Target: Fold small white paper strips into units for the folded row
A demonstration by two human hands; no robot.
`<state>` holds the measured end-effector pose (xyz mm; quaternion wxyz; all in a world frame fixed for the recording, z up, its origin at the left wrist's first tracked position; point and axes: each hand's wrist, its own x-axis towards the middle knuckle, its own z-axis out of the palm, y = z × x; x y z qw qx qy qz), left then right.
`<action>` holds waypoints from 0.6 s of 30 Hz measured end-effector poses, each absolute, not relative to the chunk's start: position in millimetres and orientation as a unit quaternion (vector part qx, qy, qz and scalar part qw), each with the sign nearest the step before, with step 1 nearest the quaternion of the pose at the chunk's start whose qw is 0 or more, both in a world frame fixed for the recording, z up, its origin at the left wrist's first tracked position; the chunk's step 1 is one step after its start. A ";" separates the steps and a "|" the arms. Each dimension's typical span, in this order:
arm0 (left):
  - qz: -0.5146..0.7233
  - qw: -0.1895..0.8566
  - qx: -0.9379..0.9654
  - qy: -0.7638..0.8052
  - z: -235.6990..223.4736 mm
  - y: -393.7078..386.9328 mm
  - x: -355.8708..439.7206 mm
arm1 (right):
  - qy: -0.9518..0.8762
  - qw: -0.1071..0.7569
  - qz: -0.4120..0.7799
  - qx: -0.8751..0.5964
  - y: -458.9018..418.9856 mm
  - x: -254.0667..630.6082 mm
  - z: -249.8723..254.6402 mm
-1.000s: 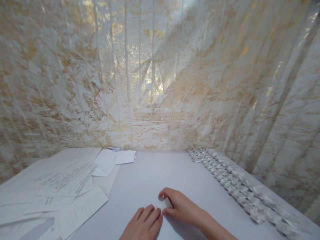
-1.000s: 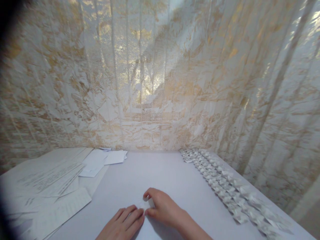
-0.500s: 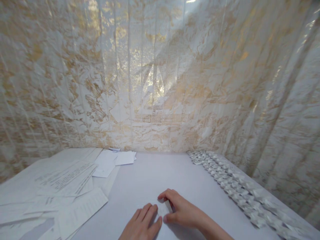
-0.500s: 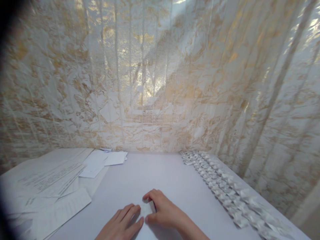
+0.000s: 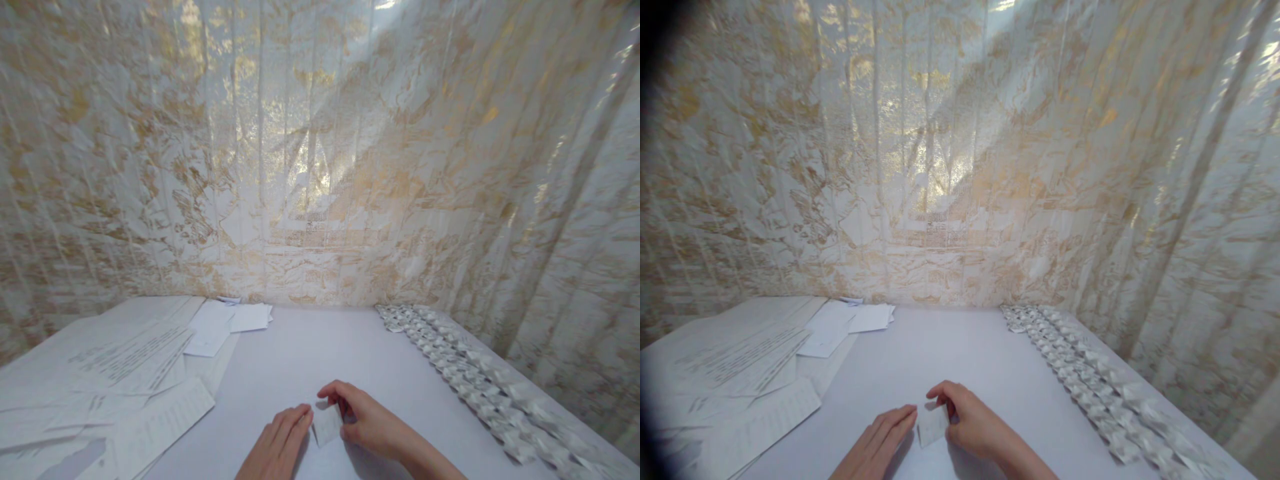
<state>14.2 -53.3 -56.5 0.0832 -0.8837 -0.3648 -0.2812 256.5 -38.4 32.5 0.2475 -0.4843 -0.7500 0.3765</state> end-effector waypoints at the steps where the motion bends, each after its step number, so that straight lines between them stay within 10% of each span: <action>1: -0.291 0.066 -0.883 -0.362 -58.7 -51.4 15.1 | -0.751 0.259 0.370 -0.481 -38.7 254.9 30.7; 18: -0.199 0.328 -0.871 -0.305 -19.9 -65.3 5.5 | -0.916 0.184 0.112 -0.340 -43.6 257.8 34.5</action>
